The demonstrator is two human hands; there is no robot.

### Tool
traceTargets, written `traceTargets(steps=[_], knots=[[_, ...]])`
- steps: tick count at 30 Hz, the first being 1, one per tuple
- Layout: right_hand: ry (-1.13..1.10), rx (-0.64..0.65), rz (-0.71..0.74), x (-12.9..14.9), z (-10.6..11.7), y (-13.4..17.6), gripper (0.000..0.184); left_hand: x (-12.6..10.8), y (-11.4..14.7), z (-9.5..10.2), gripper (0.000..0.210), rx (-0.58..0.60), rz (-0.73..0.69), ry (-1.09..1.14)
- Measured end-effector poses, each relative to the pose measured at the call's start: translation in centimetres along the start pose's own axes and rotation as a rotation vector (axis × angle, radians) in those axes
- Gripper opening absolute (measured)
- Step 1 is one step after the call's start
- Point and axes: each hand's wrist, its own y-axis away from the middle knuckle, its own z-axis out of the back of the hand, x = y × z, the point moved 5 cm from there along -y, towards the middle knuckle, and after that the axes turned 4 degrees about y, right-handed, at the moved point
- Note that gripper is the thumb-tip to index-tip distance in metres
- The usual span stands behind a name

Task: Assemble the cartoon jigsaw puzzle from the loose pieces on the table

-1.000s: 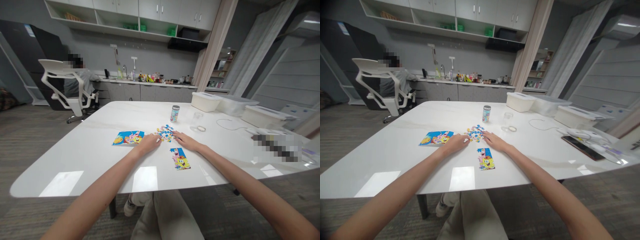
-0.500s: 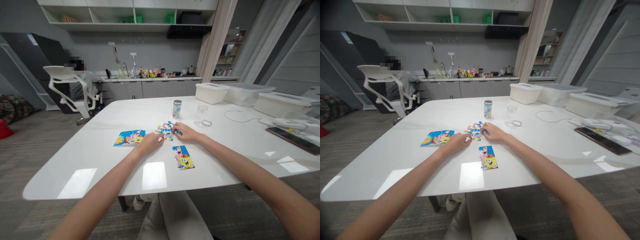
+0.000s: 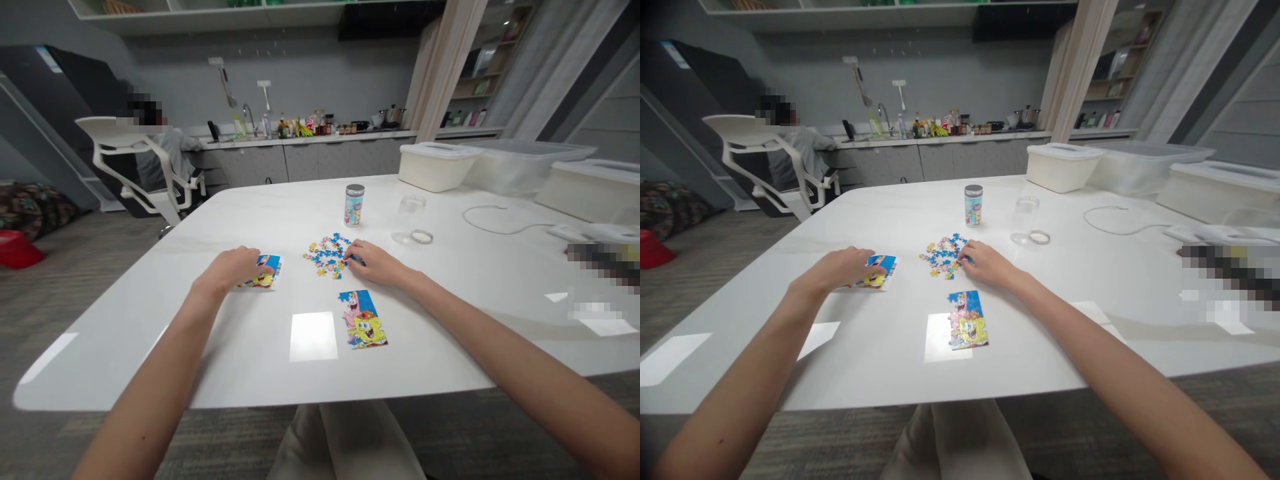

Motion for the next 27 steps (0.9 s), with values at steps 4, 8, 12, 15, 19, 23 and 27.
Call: traceTargets(steps=[4, 8, 12, 15, 19, 23, 27], knots=[[0.011, -0.013, -0.005, 0.4, -0.1, 0.0, 0.016, 2.2, -1.1, -1.1, 0.058, 0.105, 0.019, 0.095], [0.014, -0.032, -0.001, 0.5, -0.3, 0.0, 0.016, 2.4, -1.5, -1.8, 0.063, 0.145, -0.023, 0.136], [-0.009, -0.037, 0.025, 0.3, -0.5, 0.1, 0.017, 1.1, -1.3, -1.8, 0.066, 0.135, -0.036, 0.089], [-0.012, -0.038, 0.041, 0.3, -0.6, 0.1, 0.017, 0.0, -0.8, -1.4, 0.066, 0.114, -0.042, 0.083], [-0.012, -0.037, 0.062, 0.5, -0.8, 0.0, 0.017, -1.4, -0.2, -1.2, 0.070, 0.106, -0.124, 0.157], [-0.015, -0.033, 0.079, 0.9, -0.9, -0.1, 0.025, -2.0, 0.0, -1.4, 0.074, 0.127, -0.139, 0.189], [-0.023, 0.017, 0.158, 1.7, -1.2, -0.1, 0.021, -2.0, 0.0, -1.2, 0.072, 0.105, -0.183, 0.157]])
